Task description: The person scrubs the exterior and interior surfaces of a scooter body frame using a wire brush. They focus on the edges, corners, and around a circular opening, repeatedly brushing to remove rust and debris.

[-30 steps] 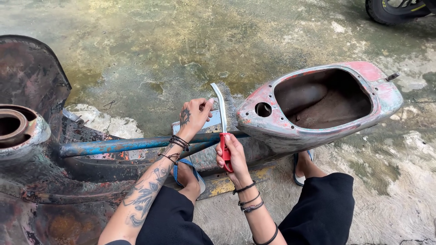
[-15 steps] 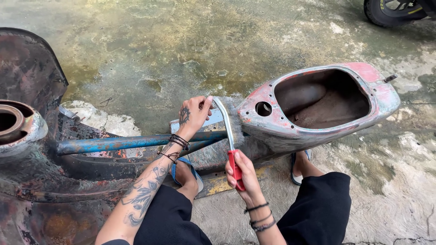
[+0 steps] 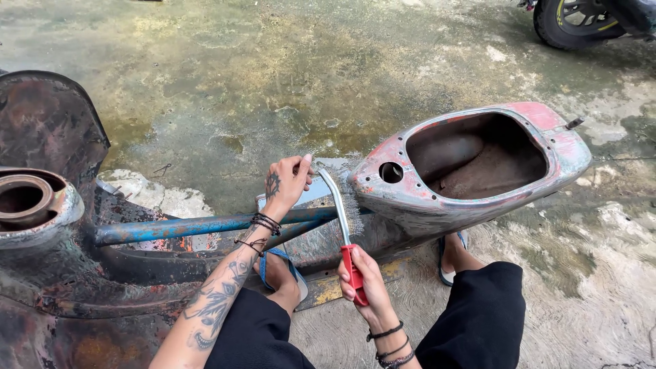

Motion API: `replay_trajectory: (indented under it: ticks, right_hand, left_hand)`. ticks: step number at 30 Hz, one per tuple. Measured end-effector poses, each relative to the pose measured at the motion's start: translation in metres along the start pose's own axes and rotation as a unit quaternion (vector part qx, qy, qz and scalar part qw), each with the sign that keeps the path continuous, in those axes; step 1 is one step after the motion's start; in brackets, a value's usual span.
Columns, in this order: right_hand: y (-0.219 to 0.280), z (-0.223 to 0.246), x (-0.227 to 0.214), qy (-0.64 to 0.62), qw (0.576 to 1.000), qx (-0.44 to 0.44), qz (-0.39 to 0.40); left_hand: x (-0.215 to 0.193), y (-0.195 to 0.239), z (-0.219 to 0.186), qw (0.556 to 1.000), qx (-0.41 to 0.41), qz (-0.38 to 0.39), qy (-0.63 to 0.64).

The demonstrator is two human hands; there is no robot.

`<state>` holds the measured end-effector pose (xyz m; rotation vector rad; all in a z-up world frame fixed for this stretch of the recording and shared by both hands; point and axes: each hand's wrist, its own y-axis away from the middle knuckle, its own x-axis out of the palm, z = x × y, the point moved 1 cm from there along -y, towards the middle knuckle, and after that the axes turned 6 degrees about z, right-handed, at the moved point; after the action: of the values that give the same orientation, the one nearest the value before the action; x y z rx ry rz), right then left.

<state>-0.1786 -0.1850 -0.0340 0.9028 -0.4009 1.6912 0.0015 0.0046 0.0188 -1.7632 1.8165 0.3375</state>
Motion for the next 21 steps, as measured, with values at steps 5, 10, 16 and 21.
replay_trajectory:
  ticks: [5,10,16,21]
  right_hand:
    - [-0.021,0.000,0.001,-0.015,1.000,-0.007,0.012]
    - [-0.070,-0.004,0.002,0.034,0.998,-0.048,-0.008]
    - [-0.051,-0.019,-0.007,0.058,0.997,-0.056,-0.018]
    - [-0.021,-0.033,-0.017,0.076,0.995,-0.046,-0.052]
  left_hand:
    - [0.005,0.001,0.005,1.000,0.015,0.004,-0.008]
    - [-0.004,0.003,-0.006,0.998,-0.050,0.031,0.021]
    - [-0.003,0.001,0.002,0.998,-0.048,0.027,0.028]
    - [-0.005,0.006,0.003,0.998,-0.047,0.029,0.008]
